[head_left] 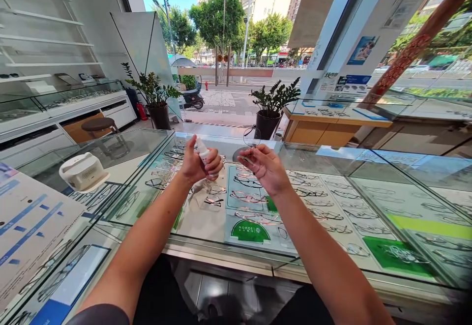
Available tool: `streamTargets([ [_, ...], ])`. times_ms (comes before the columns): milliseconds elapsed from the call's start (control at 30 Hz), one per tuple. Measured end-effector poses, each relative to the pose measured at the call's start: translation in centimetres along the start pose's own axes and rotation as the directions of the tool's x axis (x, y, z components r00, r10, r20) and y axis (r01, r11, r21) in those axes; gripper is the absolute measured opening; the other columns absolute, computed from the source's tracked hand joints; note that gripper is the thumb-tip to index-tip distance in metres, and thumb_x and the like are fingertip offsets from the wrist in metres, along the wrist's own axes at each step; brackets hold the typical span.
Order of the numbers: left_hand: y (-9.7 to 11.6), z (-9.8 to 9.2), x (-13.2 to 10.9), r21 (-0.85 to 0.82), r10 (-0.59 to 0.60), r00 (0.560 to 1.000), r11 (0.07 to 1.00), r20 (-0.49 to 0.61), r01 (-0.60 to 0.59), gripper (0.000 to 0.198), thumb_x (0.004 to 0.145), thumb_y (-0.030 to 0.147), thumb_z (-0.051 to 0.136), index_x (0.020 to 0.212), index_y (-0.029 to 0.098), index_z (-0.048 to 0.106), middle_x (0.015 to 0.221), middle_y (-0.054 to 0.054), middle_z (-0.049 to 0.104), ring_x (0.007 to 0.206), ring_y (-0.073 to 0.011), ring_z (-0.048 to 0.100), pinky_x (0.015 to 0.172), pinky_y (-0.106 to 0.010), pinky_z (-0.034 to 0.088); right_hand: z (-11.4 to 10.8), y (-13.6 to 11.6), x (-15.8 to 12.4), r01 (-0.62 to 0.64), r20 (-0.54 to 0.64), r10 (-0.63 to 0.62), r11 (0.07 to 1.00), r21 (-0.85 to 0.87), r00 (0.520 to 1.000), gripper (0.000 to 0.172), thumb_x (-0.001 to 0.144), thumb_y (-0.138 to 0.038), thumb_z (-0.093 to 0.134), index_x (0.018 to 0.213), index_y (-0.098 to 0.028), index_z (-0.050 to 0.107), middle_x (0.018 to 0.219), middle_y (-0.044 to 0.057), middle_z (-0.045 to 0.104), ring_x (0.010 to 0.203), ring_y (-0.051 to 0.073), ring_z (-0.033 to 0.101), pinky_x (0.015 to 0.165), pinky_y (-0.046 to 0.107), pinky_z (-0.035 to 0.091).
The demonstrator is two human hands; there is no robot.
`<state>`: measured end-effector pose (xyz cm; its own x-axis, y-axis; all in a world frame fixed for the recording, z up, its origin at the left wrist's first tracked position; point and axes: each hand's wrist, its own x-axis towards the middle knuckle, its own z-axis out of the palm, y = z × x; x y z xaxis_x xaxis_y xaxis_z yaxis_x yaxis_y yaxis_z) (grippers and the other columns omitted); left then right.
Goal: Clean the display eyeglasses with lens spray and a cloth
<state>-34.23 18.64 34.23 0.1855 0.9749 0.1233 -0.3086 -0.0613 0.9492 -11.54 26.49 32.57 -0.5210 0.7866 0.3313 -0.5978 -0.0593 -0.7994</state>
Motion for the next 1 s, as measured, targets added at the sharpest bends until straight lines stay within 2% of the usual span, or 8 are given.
streamTargets([
  [100, -0.3, 0.4, 0.2, 0.042, 0.059, 0.998, 0.997, 0.012, -0.059, 0.087, 0.081, 0.108, 0.014, 0.061, 0.027, 0.038, 0.059, -0.002, 0.034, 0.057, -0.0193, 0.039, 0.048, -0.035, 0.03, 0.1, 0.2, -0.1, -0.033, 0.015, 0.033, 0.999, -0.019, 0.999, 0.031, 0.083, -0.049, 0.096, 0.085, -0.026, 0.074, 0.093, 0.001, 0.081, 0.102, 0.021, 0.079, 0.106, 0.046, 0.067],
  [200, -1.1, 0.6, 0.7, 0.156, 0.179, 0.984, 0.972, -0.023, -0.174, 0.075, 0.088, 0.095, 0.037, 0.067, 0.024, 0.051, 0.07, -0.004, 0.045, 0.066, -0.0202, 0.047, 0.057, -0.037, 0.039, 0.3, 0.5, -0.1, -0.062, 0.004, 0.062, 0.997, -0.04, 0.998, 0.03, 0.081, -0.049, 0.096, 0.085, -0.026, 0.077, 0.092, 0.001, 0.082, 0.099, 0.021, 0.079, 0.103, 0.045, 0.068],
  [300, -2.1, 0.5, 1.4, 0.367, 0.361, 0.921, 0.884, -0.144, -0.289, 0.06, 0.086, 0.08, 0.058, 0.075, 0.022, 0.061, 0.079, -0.004, 0.054, 0.07, -0.0178, 0.048, 0.067, -0.036, 0.044, 0.7, 1.2, -0.2, -0.045, -0.013, 0.044, 0.994, -0.095, 0.999, 0.033, 0.076, -0.05, 0.099, 0.087, -0.026, 0.079, 0.092, 0.001, 0.082, 0.097, 0.02, 0.078, 0.104, 0.043, 0.066],
  [367, -2.8, 0.4, 1.8, 0.498, 0.439, 0.877, 0.815, -0.197, -0.296, 0.056, 0.087, 0.077, 0.06, 0.08, 0.022, 0.062, 0.084, -0.003, 0.057, 0.075, -0.018, 0.051, 0.074, -0.036, 0.047, 1.0, 1.7, -0.4, -0.025, -0.01, 0.024, 0.989, -0.142, 1.0, 0.036, 0.075, -0.052, 0.099, 0.088, -0.026, 0.079, 0.093, 0.001, 0.082, 0.096, 0.019, 0.077, 0.107, 0.043, 0.064],
  [467, -3.3, 0.2, 2.0, 0.596, 0.457, 0.861, 0.763, -0.223, -0.251, 0.055, 0.09, 0.078, 0.057, 0.086, 0.023, 0.059, 0.089, -0.002, 0.058, 0.084, -0.02, 0.054, 0.081, -0.035, 0.05, 1.5, 2.5, -0.6, -0.009, 0.017, 0.013, 0.977, -0.213, 1.0, 0.036, 0.079, -0.056, 0.096, 0.091, -0.026, 0.079, 0.094, 0.001, 0.081, 0.098, 0.02, 0.076, 0.111, 0.044, 0.061],
  [567, -3.6, 0.1, 2.0, 0.638, 0.485, 0.847, 0.727, -0.217, -0.253, 0.055, 0.094, 0.077, 0.055, 0.085, 0.023, 0.055, 0.086, -0.001, 0.056, 0.081, -0.0197, 0.053, 0.081, -0.035, 0.049, 1.8, 3.1, -0.8, 0.001, 0.033, 0.008, 0.965, -0.263, 0.999, 0.038, 0.081, -0.06, 0.094, 0.091, -0.026, 0.079, 0.098, 0.003, 0.082, 0.102, 0.022, 0.075, 0.109, 0.045, 0.06],
  [733, -3.8, -0.1, 2.0, 0.747, 0.569, 0.788, 0.624, -0.236, -0.228, 0.052, 0.097, 0.075, 0.053, 0.086, 0.024, 0.056, 0.085, -0.002, 0.058, 0.083, -0.0214, 0.053, 0.083, -0.037, 0.047, 1.9, 3.4, -1.0, 0.034, 0.034, -0.024, 0.939, -0.343, 0.999, 0.04, 0.083, -0.063, 0.091, 0.092, -0.027, 0.079, 0.099, 0.003, 0.081, 0.104, 0.024, 0.073, 0.107, 0.046, 0.058],
  [1000, -3.7, 0.3, 1.8, 0.762, 0.565, 0.799, 0.605, -0.206, -0.231, 0.049, 0.097, 0.073, 0.053, 0.087, 0.025, 0.055, 0.087, -0.002, 0.057, 0.086, -0.0228, 0.052, 0.083, -0.037, 0.041, 1.9, 3.3, -1.1, 0.03, 0.026, -0.021, 0.926, -0.376, 0.999, 0.042, 0.082, -0.064, 0.091, 0.091, -0.026, 0.076, 0.098, 0.003, 0.079, 0.099, 0.023, 0.071, 0.104, 0.044, 0.058],
])
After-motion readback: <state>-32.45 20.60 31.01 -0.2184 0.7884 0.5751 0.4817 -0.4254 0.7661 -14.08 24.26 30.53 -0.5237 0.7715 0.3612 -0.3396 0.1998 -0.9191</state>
